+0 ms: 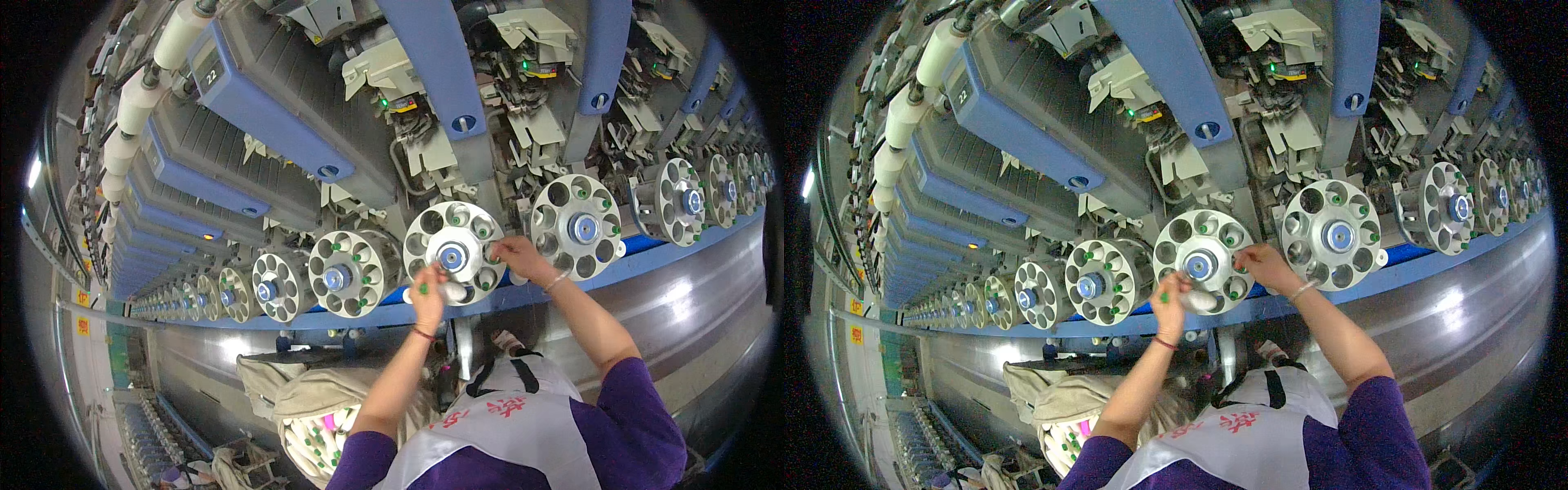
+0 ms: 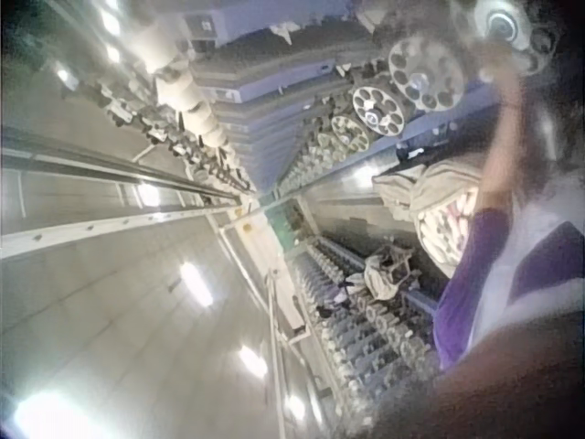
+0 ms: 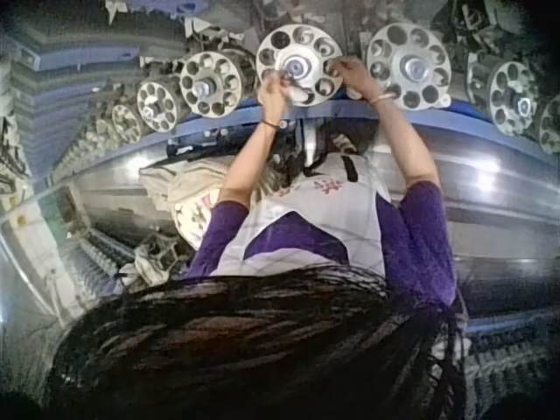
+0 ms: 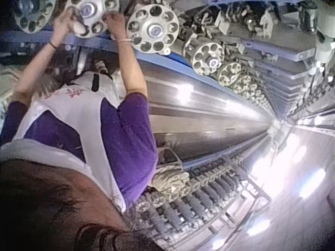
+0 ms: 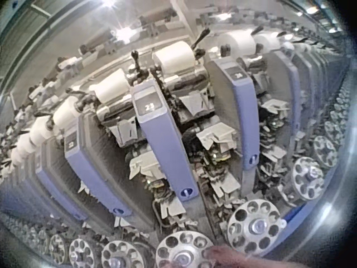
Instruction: The person repeatedly picks white cylindrical spools from a large cloth bag and places them into circular slots on a row of textile machines. The person occasionally reaches up to adjust a lever or switch on the machine above the spool rack. The task continues along the machine line with the same pick-and-place pattern.
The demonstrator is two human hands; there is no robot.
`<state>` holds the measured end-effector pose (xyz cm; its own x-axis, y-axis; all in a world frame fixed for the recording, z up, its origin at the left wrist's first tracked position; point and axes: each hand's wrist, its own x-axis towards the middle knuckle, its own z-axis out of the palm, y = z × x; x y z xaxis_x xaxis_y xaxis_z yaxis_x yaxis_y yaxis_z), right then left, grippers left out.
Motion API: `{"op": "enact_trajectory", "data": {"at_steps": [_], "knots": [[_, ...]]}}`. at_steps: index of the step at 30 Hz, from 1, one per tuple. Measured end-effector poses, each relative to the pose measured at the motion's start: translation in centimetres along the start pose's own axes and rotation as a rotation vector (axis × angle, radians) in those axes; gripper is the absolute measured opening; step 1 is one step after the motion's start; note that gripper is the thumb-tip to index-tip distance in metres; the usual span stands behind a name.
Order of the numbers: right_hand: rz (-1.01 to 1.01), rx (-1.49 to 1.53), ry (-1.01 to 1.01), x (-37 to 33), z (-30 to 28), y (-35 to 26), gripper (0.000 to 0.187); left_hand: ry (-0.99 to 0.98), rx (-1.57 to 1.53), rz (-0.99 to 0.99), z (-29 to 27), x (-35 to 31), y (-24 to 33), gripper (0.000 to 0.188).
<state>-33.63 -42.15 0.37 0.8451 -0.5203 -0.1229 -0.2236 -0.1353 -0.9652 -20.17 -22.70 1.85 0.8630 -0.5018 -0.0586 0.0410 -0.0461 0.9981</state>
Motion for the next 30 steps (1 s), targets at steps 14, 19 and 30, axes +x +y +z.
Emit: {"op": "enact_trajectory", "data": {"at_steps": [14,19,30], "knots": [[0.191,-0.125,-0.444,0.9,-1.7,-4.3,0.027,-0.575,0.152,0.102,6.9,4.5,7.4,0.07],[-0.54,-0.092,-0.069,0.6,-9.0,-19.1,0.02,-1.082,-0.582,-0.692,5.2,4.4,7.8,0.066],[-0.252,-1.105,-0.143,5.6,2.1,-1.9,0.023,-0.271,0.481,0.23,-2.1,4.6,-2.3,0.037]]}}
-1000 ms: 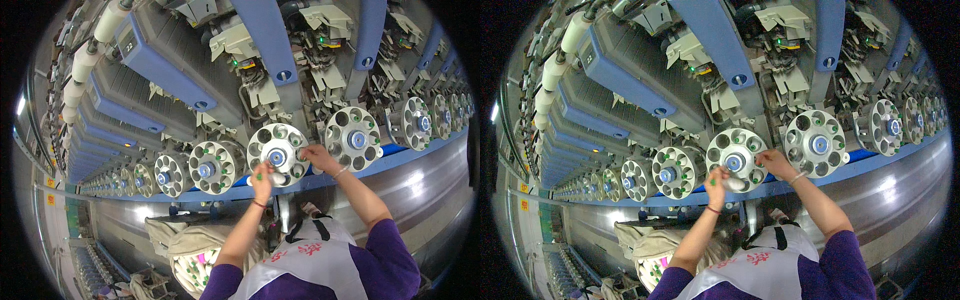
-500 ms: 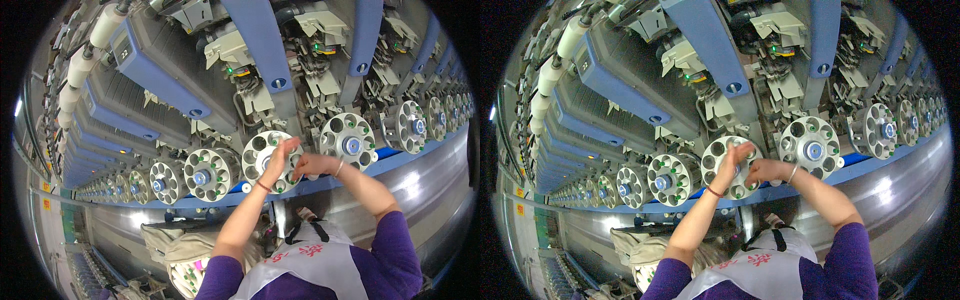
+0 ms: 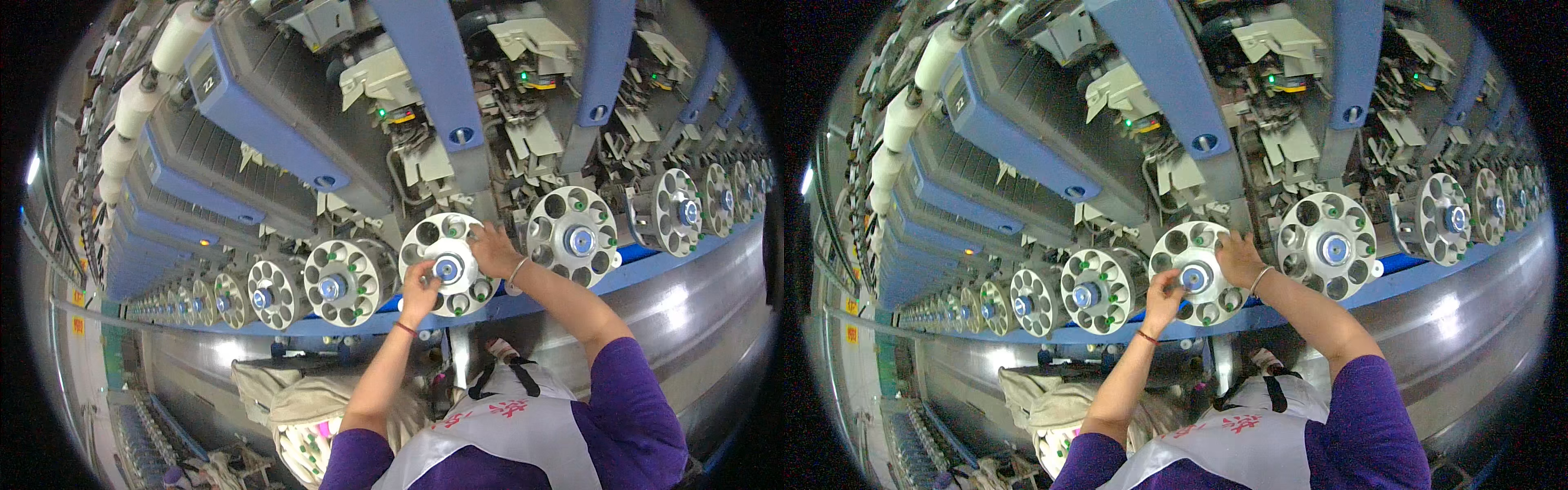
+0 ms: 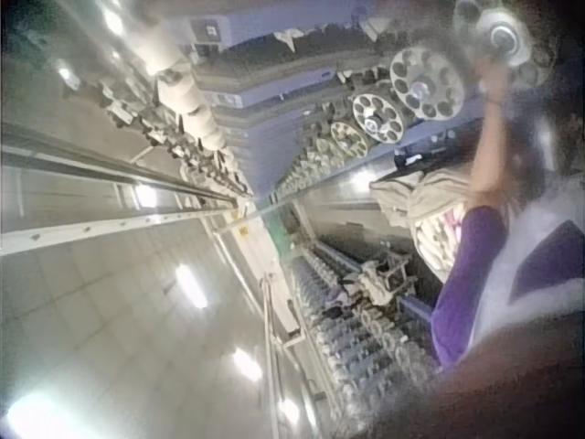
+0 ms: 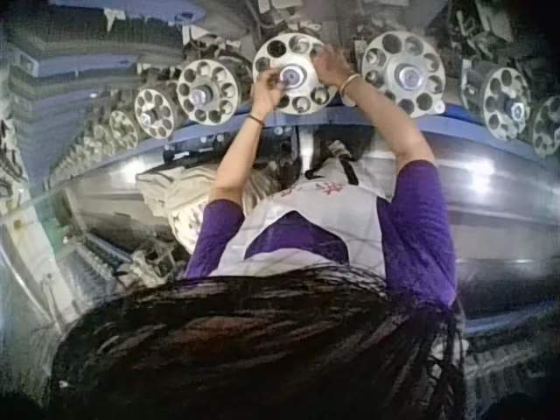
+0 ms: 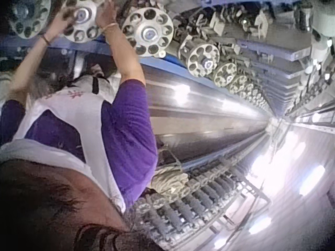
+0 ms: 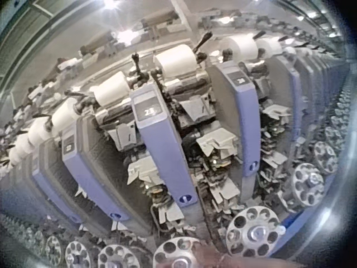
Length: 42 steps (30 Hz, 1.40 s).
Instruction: The person repeatedly picks white cylindrical spools from a large cloth bag and places them into circular slots on a row of textile machines. The person occasionally reaches up to adjust a lever or switch on the machine above the spool rack. The task continues along the machine line with the same pick-and-place pattern.
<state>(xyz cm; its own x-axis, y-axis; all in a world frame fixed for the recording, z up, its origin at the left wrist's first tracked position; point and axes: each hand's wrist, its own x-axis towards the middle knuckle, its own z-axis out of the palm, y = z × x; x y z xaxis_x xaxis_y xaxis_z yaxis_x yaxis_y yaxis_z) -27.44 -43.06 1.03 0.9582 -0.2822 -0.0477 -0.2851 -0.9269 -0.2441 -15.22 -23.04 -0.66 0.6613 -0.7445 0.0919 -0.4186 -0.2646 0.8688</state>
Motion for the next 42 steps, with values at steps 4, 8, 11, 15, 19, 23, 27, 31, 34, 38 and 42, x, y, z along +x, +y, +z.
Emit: {"op": "enact_trajectory", "data": {"at_steps": [4,8,11,15,19,23,27,31,34,38,42], "knots": [[-0.086,-0.268,0.015,0.9,0.8,-0.5,0.028,-0.03,-0.045,-0.054,-0.2,-5.2,2.4,0.029],[-0.165,-0.207,0.133,1.8,-3.5,-2.9,0.011,0.032,0.009,-0.176,-2.5,-12.3,3.3,0.02],[-0.353,0.21,0.385,1.8,-5.2,-5.9,0.002,0.264,0.008,-0.215,-5.4,-18.9,3.1,0.023],[-0.457,0.267,0.361,1.2,-4.0,-10.0,0.007,0.676,0.402,-0.257,-12.7,-28.7,0.7,0.018],[-0.139,-0.058,0.188,0.1,-3.2,-13.0,0.023,1.025,0.926,-0.666,-23.6,-39.2,-3.5,0.031],[-0.354,0.289,0.291,-1.6,-1.7,-18.4,0.036,0.727,0.923,-0.896,-29.0,-43.4,-7.6,0.036],[-0.574,0.393,0.179,-5.5,1.9,-26.8,0.037,0.329,1.055,-0.953,-32.3,-42.7,-7.8,0.028],[-0.664,0.498,0.061,-10.1,2.4,-33.4,0.036,0.55,0.917,-0.836,-38.5,-46.7,-0.3,0.021],[-0.749,0.66,0.041,-12.7,0.9,-37.3,0.034,1.242,-0.043,-0.245,-38.6,-45.6,3.0,0.016],[-0.821,0.856,-0.02,-14.9,0.6,-39.1,0.03,0.847,-0.554,-0.629,-34.0,-41.6,1.8,0.024],[-0.805,0.837,0.036,-15.8,3.1,-33.5,0.029,-0.026,0.689,-0.89,-28.0,-43.0,-3.6,0.034]]}}
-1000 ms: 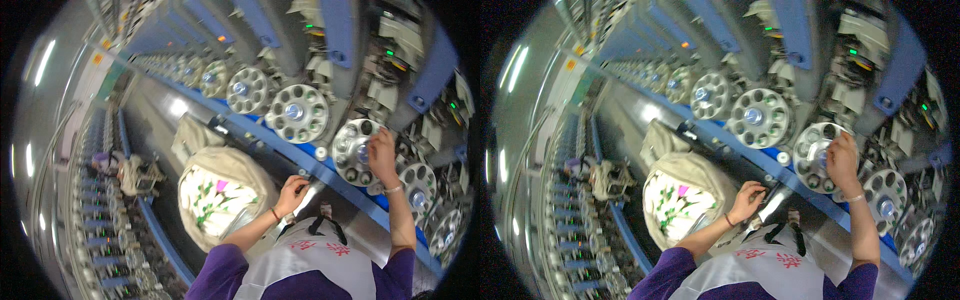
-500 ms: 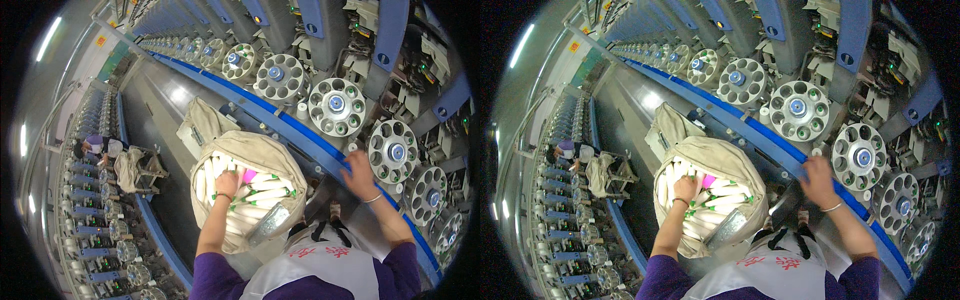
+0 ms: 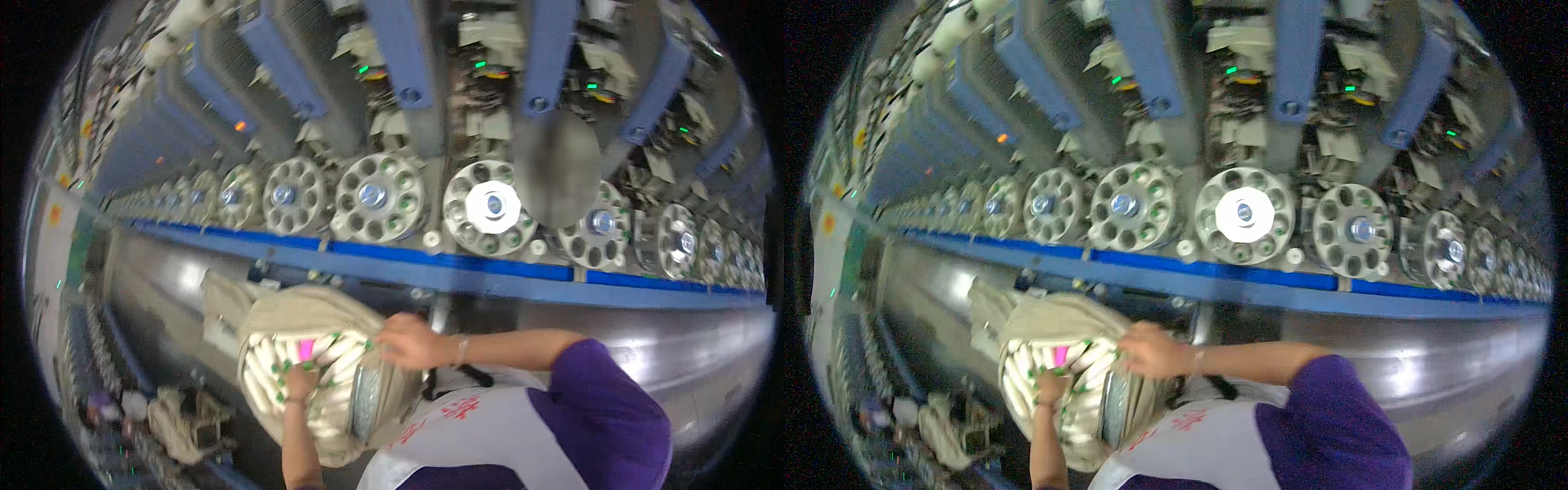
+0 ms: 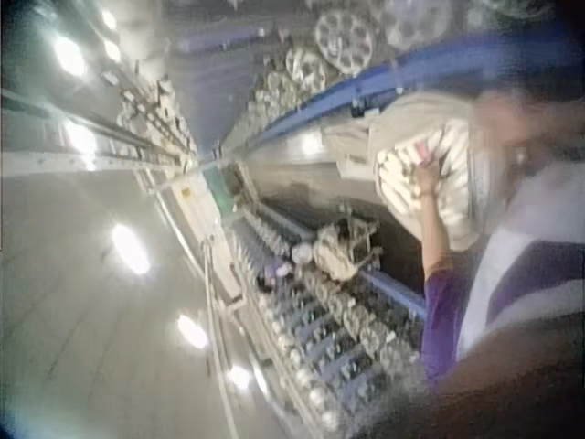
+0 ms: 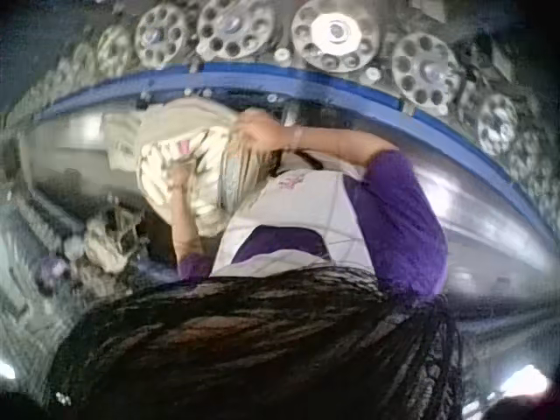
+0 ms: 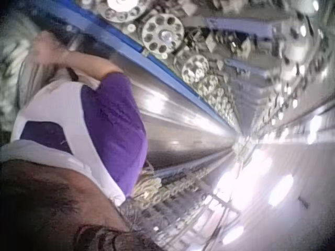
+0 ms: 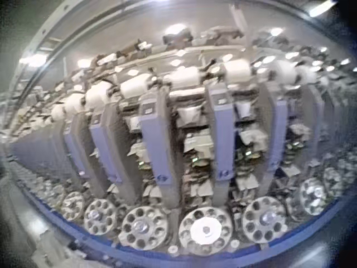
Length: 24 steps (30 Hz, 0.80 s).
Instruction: The person repeatedly picks white cylindrical spools from a large cloth bag and places them into circular slots on a row of textile machines. The person occasionally reaches up to adjust a lever or switch on the machine above the spool rack. The task continues along the machine line with the same pick-and-place pattern.
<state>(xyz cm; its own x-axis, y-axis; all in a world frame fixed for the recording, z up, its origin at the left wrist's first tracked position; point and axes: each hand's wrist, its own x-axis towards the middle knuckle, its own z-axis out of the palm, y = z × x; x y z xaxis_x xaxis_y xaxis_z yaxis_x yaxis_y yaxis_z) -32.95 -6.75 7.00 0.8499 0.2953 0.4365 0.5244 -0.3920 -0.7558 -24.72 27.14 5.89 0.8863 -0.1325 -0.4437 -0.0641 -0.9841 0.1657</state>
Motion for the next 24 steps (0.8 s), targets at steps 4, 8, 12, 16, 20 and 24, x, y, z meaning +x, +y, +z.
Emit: {"op": "enact_trajectory", "data": {"at_steps": [4,8,12,16,20,24], "knots": [[0.258,-0.094,0.017,-5.8,-3.6,3.1,0.016,-0.248,-0.163,-0.17,4.4,-0.5,-3.0,0.069],[0.402,-0.018,-0.18,-6.7,-4.9,3.0,0.016,-0.449,0.121,-0.095,2.3,-1.4,-3.3,0.066],[0.353,0.031,-0.202,-4.1,-3.1,1.7,0.016,-0.28,0.233,0.227,1.6,-4.6,-2.0,0.054],[0.071,0.081,-0.165,-1.2,-1.7,0.6,0.018,-0.419,0.45,0.144,0.9,-5.8,-2.2,0.046],[0.065,0.133,-0.167,1.1,-2.3,-2.2,0.02,-0.347,0.422,0.137,-4.3,-7.2,-2.1,0.048],[-0.261,-0.281,0.064,2.4,-3.7,-6.0,0.032,-0.354,0.17,0.199,-9.7,-8.2,3.3,0.05]]}}
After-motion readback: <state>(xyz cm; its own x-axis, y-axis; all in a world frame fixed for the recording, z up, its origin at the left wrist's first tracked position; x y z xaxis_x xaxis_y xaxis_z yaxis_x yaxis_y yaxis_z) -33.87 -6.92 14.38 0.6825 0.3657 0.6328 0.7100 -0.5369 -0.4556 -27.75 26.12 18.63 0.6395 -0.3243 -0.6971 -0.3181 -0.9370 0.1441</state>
